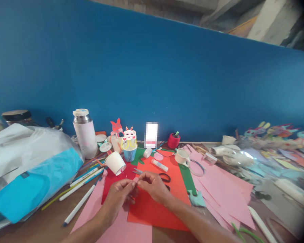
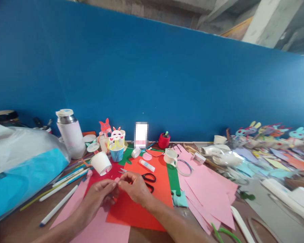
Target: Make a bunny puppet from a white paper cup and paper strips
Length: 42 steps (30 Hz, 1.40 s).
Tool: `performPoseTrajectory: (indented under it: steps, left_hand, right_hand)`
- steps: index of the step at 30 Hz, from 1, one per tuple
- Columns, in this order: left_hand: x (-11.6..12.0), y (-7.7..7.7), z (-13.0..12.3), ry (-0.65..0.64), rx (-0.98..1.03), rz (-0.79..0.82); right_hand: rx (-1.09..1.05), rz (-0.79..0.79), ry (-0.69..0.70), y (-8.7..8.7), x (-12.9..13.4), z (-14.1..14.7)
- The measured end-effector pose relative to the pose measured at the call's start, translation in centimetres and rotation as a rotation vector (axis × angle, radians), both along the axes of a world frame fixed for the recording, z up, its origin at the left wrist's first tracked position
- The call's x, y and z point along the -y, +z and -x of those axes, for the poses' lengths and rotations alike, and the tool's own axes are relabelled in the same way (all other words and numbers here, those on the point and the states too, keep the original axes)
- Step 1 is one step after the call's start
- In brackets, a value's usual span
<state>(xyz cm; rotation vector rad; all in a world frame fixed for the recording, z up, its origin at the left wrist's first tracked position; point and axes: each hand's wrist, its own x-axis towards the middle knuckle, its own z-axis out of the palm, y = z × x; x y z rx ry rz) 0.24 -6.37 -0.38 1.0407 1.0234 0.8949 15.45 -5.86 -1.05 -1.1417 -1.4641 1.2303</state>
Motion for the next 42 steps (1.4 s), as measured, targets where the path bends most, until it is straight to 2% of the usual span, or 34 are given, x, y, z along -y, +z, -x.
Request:
performPoseTrajectory:
  steps: [5, 9, 14, 19, 27, 35, 42]
  left_hand:
    - [0.1, -0.4, 0.0, -0.072, -0.001, 0.038]
    - [0.2, 0.2, 0.1, -0.127, 0.003, 0.098]
    - [0.0, 0.8, 0.3, -0.096, 0.066, 0.102]
    - [-0.3, -0.3, 0.4, -0.072, 0.076, 0.044]
    - [-0.2, -0.3, 0.3, 0.004, 0.153, 0.058]
    - [0.0, -0.5, 0.3, -0.019, 0.165, 0.063]
    - [-0.3, -0.9, 0.3, -0.027, 0.075, 0.060]
  right_hand:
    - [-0.077, 0.044, -0.007, 0.6, 0.2, 0.1]
    - [-0.091, 0.107, 0.004, 1.1, 0.0, -0.2]
    - [0.026, 0.111, 0.061, 0.9, -0.1, -0.6]
    - [0.137, 0.088, 0.128, 0.4, 0.3, -0.6]
    - [0.095, -0.010, 0.102, 0.3, 0.4, -0.1]
    - [0.080, 0.024, 0.048, 0.0, 0.5, 0.2]
    - [0.091, 0.038, 0.047, 0.4, 0.7, 0.3]
